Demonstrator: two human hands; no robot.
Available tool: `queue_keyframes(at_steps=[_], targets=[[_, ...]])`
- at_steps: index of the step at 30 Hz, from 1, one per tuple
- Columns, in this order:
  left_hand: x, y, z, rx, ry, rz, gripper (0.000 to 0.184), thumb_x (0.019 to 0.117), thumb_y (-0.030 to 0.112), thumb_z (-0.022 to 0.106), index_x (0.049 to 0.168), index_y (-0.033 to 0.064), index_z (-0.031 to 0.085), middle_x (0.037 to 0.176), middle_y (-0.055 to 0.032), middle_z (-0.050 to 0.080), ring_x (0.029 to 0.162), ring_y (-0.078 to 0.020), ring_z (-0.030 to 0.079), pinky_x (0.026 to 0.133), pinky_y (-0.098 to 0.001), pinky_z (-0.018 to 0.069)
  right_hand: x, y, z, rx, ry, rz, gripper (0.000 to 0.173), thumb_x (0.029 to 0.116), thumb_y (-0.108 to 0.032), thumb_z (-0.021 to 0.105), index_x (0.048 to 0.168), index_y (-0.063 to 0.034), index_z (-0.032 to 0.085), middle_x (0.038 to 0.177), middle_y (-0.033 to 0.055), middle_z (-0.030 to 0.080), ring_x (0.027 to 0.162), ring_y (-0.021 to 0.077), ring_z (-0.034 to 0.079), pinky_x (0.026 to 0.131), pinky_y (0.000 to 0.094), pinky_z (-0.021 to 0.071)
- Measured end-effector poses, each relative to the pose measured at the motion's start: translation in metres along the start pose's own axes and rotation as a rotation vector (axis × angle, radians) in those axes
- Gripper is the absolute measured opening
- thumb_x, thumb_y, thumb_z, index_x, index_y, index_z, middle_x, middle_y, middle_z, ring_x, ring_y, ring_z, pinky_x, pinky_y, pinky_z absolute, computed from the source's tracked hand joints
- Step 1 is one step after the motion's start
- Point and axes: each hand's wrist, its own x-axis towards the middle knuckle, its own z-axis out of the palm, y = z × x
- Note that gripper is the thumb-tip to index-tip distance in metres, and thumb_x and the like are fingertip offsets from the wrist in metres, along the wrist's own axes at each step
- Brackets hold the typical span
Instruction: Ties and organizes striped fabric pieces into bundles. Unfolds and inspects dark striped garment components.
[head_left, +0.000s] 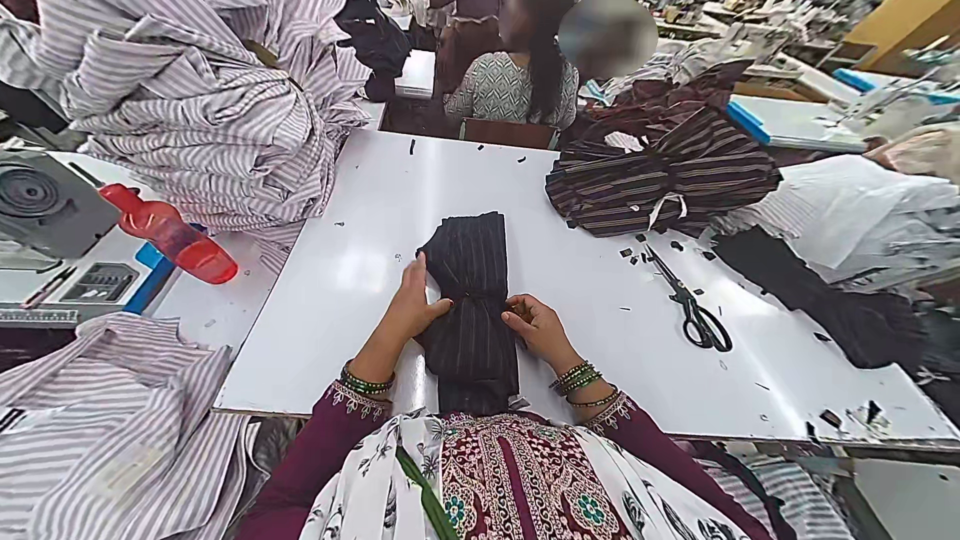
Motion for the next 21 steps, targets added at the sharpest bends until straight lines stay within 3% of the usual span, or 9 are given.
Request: queue_keyframes(at_steps=[2, 4, 5, 7, 9, 10, 15, 19, 21], targets=[[-0.004, 0.012, -0.003, 0.149, 0.131, 0.169, 0.078, 0.0906, 0.022, 0.076, 0.155, -0.0003, 0.038, 0.161, -0.0258, 0.033, 0.141, -0.0423, 0.044, 0.111, -0.0578, 0.0408, 0.002, 0.003, 0.002, -0.016, 0.004, -0.015, 0.029, 0.0971, -0.017, 0.064, 0.118, 0.0035, 0.062, 0.069, -0.0046, 0.055, 0.057, -0.0006, 0.046, 0.058, 0.0182, 0.0411], [-0.005, 0.027, 0.001, 0.15, 0.128, 0.355, 0.054, 0.0941, 0.021, 0.071, 0.142, 0.0009, 0.056, 0.148, -0.0222, 0.052, 0.136, -0.0383, 0.051, 0.109, -0.057, 0.0434, 0.006, 0.004, 0.001, 0.096, -0.012, -0.031, 0.022, 0.0999, -0.014, 0.058, 0.113, 0.0036, 0.063, 0.067, -0.0075, 0.053, 0.055, -0.0017, 0.046, 0.056, 0.0167, 0.0406], [-0.004, 0.034, 0.006, 0.159, 0.073, 0.418, 0.047, 0.0961, 0.02, 0.068, 0.139, 0.0011, 0.06, 0.143, -0.0212, 0.057, 0.135, -0.037, 0.053, 0.11, -0.0561, 0.043, 0.008, 0.005, -0.001, 0.202, -0.031, -0.035, 0.021, 0.1029, -0.01, 0.05, 0.112, 0.0033, 0.064, 0.069, -0.0072, 0.058, 0.056, -0.0016, 0.052, 0.055, 0.0161, 0.0458], [0.0, 0.045, 0.02, 0.222, -0.086, 0.452, 0.042, 0.099, 0.018, 0.064, 0.138, 0.0015, 0.062, 0.14, -0.0202, 0.06, 0.136, -0.0363, 0.053, 0.113, -0.0543, 0.0393, 0.014, 0.007, -0.006, 0.359, -0.06, -0.044, 0.03, 0.1013, -0.003, 0.038, 0.112, 0.0042, 0.065, 0.075, -0.0043, 0.066, 0.059, 0.0009, 0.06, 0.056, 0.0183, 0.0528], [0.007, 0.05, 0.033, 0.344, -0.231, 0.389, 0.045, 0.0986, 0.017, 0.064, 0.141, 0.0029, 0.059, 0.144, -0.0205, 0.057, 0.139, -0.0379, 0.049, 0.116, -0.0558, 0.0339, 0.019, 0.014, -0.012, 0.33, -0.096, -0.096, 0.033, 0.0955, 0.003, 0.04, 0.115, 0.0054, 0.066, 0.089, -0.0016, 0.066, 0.073, -0.0002, 0.06, 0.07, 0.0182, 0.0521], [0.01, 0.051, 0.038, 0.402, -0.274, 0.341, 0.047, 0.0987, 0.019, 0.064, 0.143, 0.0057, 0.058, 0.147, -0.0185, 0.055, 0.141, -0.0367, 0.046, 0.117, -0.0566, 0.0294, 0.022, 0.017, -0.013, 0.285, -0.11, -0.116, 0.033, 0.0931, 0.004, 0.043, 0.117, 0.0059, 0.066, 0.094, 0.0004, 0.066, 0.075, -0.0009, 0.059, 0.07, 0.0173, 0.0507], [0.018, 0.05, 0.049, 0.492, -0.237, 0.299, 0.052, 0.0945, 0.024, 0.069, 0.144, 0.0136, 0.059, 0.142, -0.0163, 0.057, 0.132, -0.0365, 0.051, 0.11, -0.0594, 0.0307, 0.025, 0.021, -0.014, 0.171, -0.142, -0.125, 0.033, 0.0909, -0.006, 0.063, 0.123, 0.0043, 0.063, 0.092, 0.0007, 0.063, 0.067, -0.0009, 0.056, 0.063, 0.0155, 0.0494], [0.022, 0.044, 0.054, 0.465, -0.174, 0.298, 0.052, 0.0926, 0.028, 0.071, 0.141, 0.0127, 0.061, 0.139, -0.0173, 0.06, 0.129, -0.0372, 0.054, 0.109, -0.0604, 0.0315, 0.027, 0.031, -0.009, -0.025, -0.056, -0.361, 0.026, 0.0965, -0.01, 0.058, 0.111, 0.0073, 0.071, 0.092, 0.0138, 0.07, 0.076, 0.01, 0.061, 0.073, 0.0238, 0.0505], [0.023, 0.038, 0.057, 0.431, -0.106, 0.335, 0.051, 0.0903, 0.028, 0.073, 0.138, 0.0106, 0.064, 0.136, -0.0177, 0.063, 0.127, -0.0377, 0.057, 0.108, -0.0614, 0.033, 0.028, 0.032, -0.012, -0.036, -0.094, -0.407, 0.032, 0.0949, -0.009, 0.055, 0.12, 0.0068, 0.068, 0.097, 0.0152, 0.068, 0.075, 0.0109, 0.059, 0.07, 0.024, 0.0497]])
